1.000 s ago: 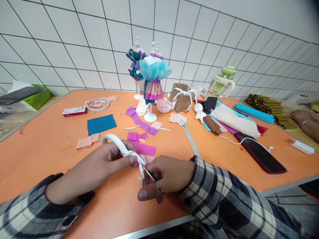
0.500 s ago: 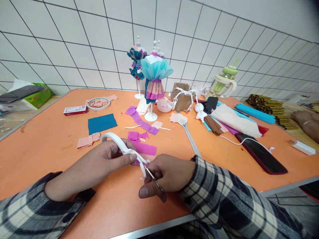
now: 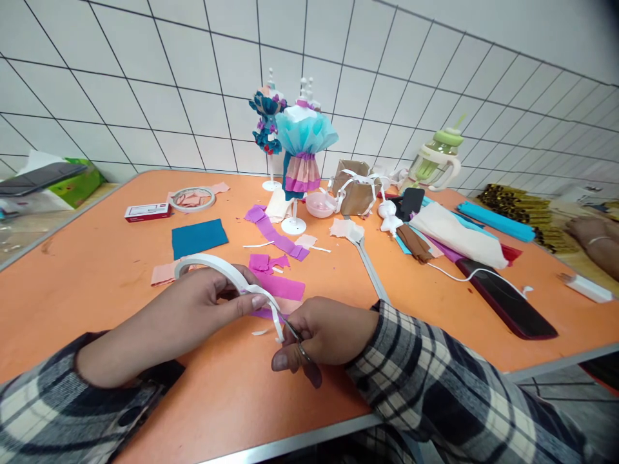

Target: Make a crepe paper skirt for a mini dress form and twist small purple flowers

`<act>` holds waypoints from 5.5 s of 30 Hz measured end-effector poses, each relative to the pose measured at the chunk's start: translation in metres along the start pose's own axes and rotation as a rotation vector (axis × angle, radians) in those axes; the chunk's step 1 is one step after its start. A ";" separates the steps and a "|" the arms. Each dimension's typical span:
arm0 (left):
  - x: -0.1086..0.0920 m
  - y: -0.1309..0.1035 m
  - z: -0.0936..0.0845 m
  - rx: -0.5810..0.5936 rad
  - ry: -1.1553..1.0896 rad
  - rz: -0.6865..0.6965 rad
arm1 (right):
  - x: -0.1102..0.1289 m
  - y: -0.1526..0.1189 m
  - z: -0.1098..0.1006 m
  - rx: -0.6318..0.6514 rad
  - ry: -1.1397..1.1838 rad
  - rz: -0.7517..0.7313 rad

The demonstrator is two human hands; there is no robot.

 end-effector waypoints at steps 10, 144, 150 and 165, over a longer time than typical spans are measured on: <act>-0.009 -0.009 0.002 0.118 0.077 0.037 | 0.002 -0.007 0.004 0.074 -0.026 -0.029; -0.009 -0.008 0.013 0.149 0.061 0.142 | -0.012 -0.007 0.000 0.032 0.008 -0.010; -0.015 -0.011 0.012 0.173 0.058 0.165 | -0.010 -0.007 0.003 0.070 0.031 -0.012; -0.012 -0.008 0.014 0.215 0.025 0.147 | -0.010 -0.006 0.007 0.065 0.081 0.018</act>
Point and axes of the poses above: each hand's wrist, its own y-axis towards the middle knuckle, its own z-axis out of the palm, x = y × z, the point moved 8 cm from there along y, towards the middle knuckle, and after that the axes turned 15 degrees about -z, right-handed, at the moved point
